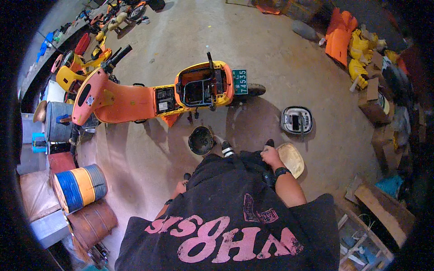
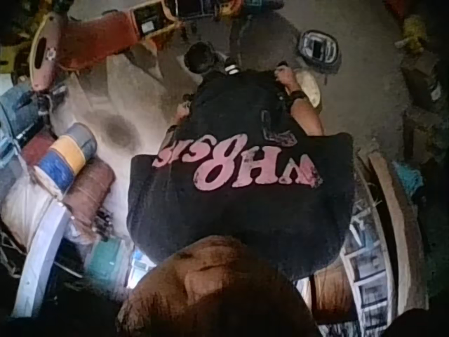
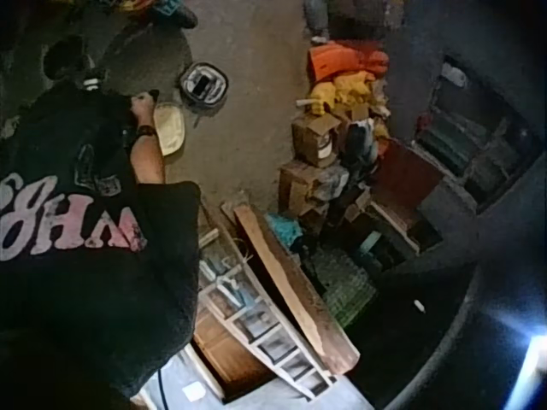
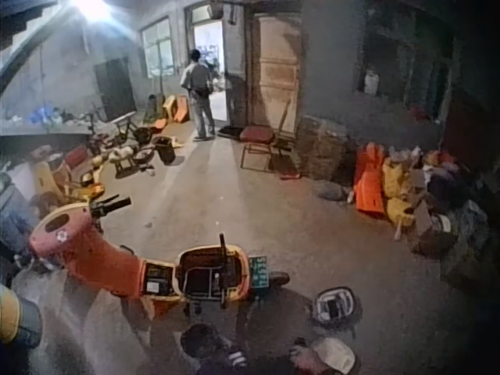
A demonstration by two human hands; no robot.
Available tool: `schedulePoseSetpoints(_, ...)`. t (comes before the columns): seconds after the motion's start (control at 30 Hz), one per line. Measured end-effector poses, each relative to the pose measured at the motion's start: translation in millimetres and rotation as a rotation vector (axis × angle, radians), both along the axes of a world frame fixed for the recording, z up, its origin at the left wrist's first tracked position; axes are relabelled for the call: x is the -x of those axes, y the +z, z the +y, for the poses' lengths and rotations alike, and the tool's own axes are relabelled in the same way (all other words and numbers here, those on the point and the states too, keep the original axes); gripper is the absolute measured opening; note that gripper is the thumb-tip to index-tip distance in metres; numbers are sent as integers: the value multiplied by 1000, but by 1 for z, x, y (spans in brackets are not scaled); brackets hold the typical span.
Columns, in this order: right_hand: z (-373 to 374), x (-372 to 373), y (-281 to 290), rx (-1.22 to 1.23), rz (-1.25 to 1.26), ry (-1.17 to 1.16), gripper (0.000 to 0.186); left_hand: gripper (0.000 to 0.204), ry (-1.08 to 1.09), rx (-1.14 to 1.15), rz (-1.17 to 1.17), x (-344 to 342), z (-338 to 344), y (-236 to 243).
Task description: Removing and re-fitting the storage compartment housing on an electric motorcycle.
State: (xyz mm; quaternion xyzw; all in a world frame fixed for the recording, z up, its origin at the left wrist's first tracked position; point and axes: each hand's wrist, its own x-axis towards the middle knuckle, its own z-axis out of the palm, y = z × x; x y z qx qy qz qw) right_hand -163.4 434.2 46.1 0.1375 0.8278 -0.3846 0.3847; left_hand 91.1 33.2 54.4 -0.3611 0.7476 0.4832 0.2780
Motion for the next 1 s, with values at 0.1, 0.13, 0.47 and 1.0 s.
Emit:
schedulePoseSetpoints(0.1,3,-4,-4,-25,2,-51,26,21,63,-68,32,-10,-5,-6)
schedulePoseSetpoints(0.13,8,-7,-9,-43,0,-80,26,20,70,-79,37,-9,-3,-7)
schedulePoseSetpoints(0.47,9,-12,-19,65,36,-78,22,17,12,-27,0,9,-7,-3)
schedulePoseSetpoints(1.0,-7,-11,-1,-21,-25,-109,34,23,-67,-107,165,4,-21,-13)
